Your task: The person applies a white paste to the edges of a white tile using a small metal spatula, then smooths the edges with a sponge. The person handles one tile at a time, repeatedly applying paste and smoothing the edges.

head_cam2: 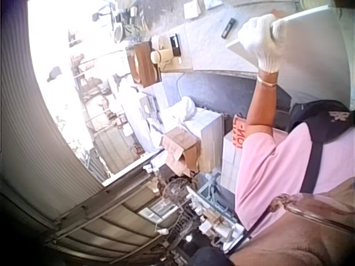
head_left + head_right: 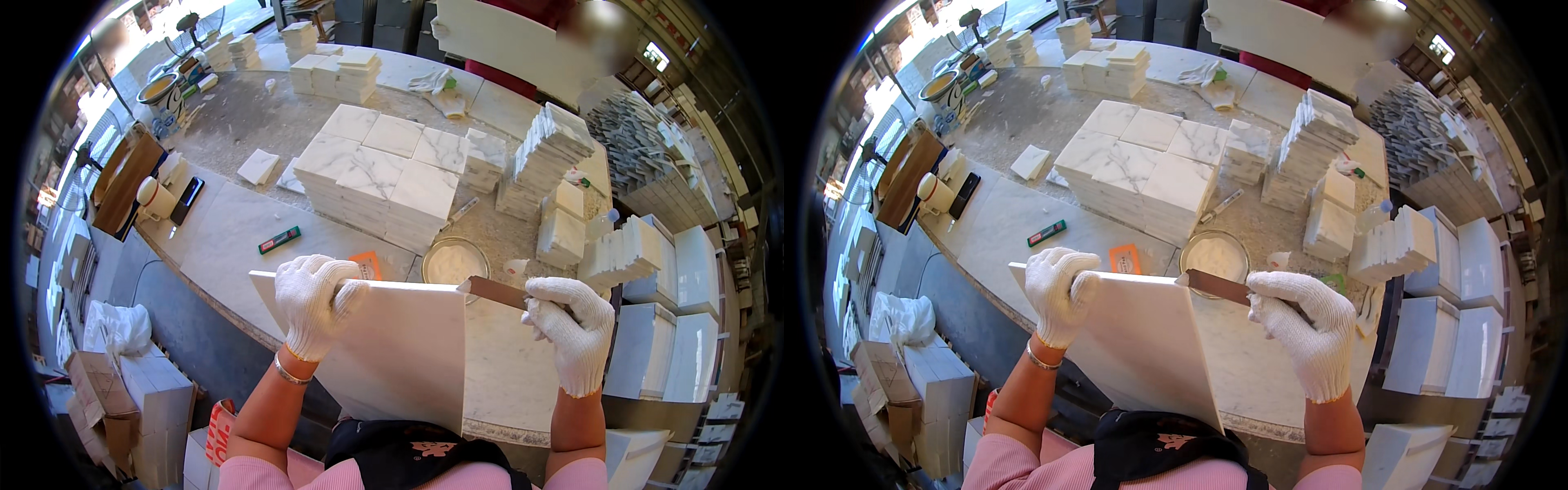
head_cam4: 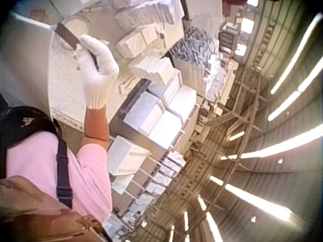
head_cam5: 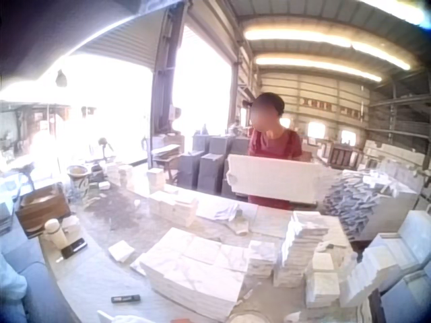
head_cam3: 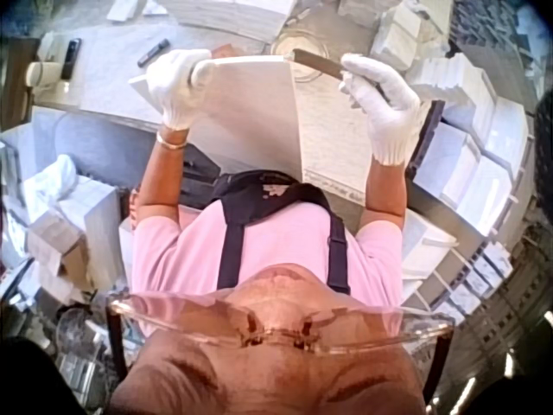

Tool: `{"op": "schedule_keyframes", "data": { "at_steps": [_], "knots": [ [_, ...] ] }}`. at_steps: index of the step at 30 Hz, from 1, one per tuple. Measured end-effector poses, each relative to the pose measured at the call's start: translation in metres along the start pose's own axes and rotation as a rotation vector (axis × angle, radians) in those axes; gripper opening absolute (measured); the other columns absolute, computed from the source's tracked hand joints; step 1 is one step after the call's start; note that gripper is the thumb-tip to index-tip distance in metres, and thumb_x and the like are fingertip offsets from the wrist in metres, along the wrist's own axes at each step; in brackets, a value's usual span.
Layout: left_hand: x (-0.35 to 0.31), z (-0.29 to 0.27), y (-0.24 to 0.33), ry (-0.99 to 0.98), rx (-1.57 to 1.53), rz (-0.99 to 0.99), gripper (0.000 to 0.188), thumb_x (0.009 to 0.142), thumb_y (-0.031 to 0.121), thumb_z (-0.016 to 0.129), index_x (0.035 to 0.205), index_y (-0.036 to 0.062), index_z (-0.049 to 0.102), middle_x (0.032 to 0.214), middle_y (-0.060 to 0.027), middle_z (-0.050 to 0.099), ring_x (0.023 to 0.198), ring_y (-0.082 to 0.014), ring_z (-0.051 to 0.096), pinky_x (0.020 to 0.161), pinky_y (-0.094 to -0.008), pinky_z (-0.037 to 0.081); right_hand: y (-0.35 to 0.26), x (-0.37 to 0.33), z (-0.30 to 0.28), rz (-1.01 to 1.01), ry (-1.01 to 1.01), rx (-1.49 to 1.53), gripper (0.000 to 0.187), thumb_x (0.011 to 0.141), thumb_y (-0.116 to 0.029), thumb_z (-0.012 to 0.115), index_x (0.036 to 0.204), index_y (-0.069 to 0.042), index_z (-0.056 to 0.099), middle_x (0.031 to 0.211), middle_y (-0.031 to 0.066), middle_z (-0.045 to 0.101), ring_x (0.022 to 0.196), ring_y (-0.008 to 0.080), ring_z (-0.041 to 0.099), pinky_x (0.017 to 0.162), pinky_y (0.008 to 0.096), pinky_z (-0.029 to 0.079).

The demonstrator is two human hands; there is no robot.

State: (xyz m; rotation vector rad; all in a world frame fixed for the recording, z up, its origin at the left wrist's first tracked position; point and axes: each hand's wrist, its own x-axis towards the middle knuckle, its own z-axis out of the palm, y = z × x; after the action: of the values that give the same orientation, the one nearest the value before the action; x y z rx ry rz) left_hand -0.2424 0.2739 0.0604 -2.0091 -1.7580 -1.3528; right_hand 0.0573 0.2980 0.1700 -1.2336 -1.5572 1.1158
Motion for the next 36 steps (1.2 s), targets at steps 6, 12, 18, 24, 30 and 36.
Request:
{"op": "schedule_keyframes", "data": {
  "at_steps": [6,12,18,24,30,36],
  "knots": [
    [0.0,0.001,0.0,0.005,-0.014,-0.004,0.039,0.097,0.045,0.06,0.082,0.0099,0.07,0.078,-0.0076,0.067,0.076,-0.0291,0.064,0.075,-0.0404,0.043,-0.001,0.001,0.0,-0.071,-0.009,-0.056,0.022,0.088,0.007,0.068,0.108,0.002,0.075,0.09,0.0077,0.074,0.077,0.0098,0.067,0.062,0.0212,0.051],
    [0.0,0.0,-0.001,0.002,-0.012,-0.004,0.039,0.097,0.044,0.06,0.081,0.01,0.069,0.077,-0.0079,0.066,0.074,-0.0294,0.063,0.074,-0.0407,0.043,-0.001,0.007,0.0,-0.115,0.007,-0.01,0.021,0.088,0.006,0.067,0.107,0.002,0.075,0.088,0.0075,0.073,0.074,0.0091,0.065,0.06,0.0208,0.049],
    [0.001,0.0,0.0,0.004,-0.021,-0.004,0.039,0.097,0.045,0.06,0.081,0.0101,0.069,0.076,-0.008,0.066,0.073,-0.0294,0.063,0.073,-0.041,0.043,-0.011,0.032,-0.001,0.181,-0.086,0.15,0.021,0.089,-0.008,0.068,0.107,0.0,0.074,0.079,0.0049,0.069,0.062,0.007,0.06,0.052,0.0191,0.041],
    [0.001,0.0,0.0,0.001,-0.015,0.002,0.039,0.097,0.044,0.06,0.081,0.0099,0.069,0.076,-0.0078,0.066,0.073,-0.0293,0.063,0.073,-0.0408,0.043,-0.008,0.06,0.008,0.41,-0.247,0.345,0.022,0.088,-0.007,0.066,0.106,0.003,0.072,0.072,0.0048,0.064,0.054,0.0055,0.051,0.046,0.0195,0.035],
    [0.002,-0.003,0.0,-0.009,-0.042,-0.005,0.036,0.096,0.043,0.062,0.082,0.0101,0.069,0.076,-0.0072,0.066,0.074,-0.0289,0.063,0.073,-0.0405,0.043,-0.024,0.073,0.028,0.484,-0.374,0.312,0.019,0.086,-0.005,0.06,0.1,0.003,0.071,0.068,0.004,0.061,0.05,0.0049,0.049,0.043,0.0176,0.033],
    [0.001,-0.002,-0.001,-0.008,-0.033,0.005,0.033,0.095,0.041,0.064,0.084,0.0104,0.069,0.077,-0.0066,0.066,0.074,-0.0284,0.063,0.074,-0.0404,0.043,-0.017,0.08,0.031,0.539,-0.455,0.262,0.019,0.085,-0.006,0.062,0.099,0.003,0.071,0.065,0.0031,0.059,0.048,0.0049,0.048,0.042,0.0179,0.032]
  ]
}}
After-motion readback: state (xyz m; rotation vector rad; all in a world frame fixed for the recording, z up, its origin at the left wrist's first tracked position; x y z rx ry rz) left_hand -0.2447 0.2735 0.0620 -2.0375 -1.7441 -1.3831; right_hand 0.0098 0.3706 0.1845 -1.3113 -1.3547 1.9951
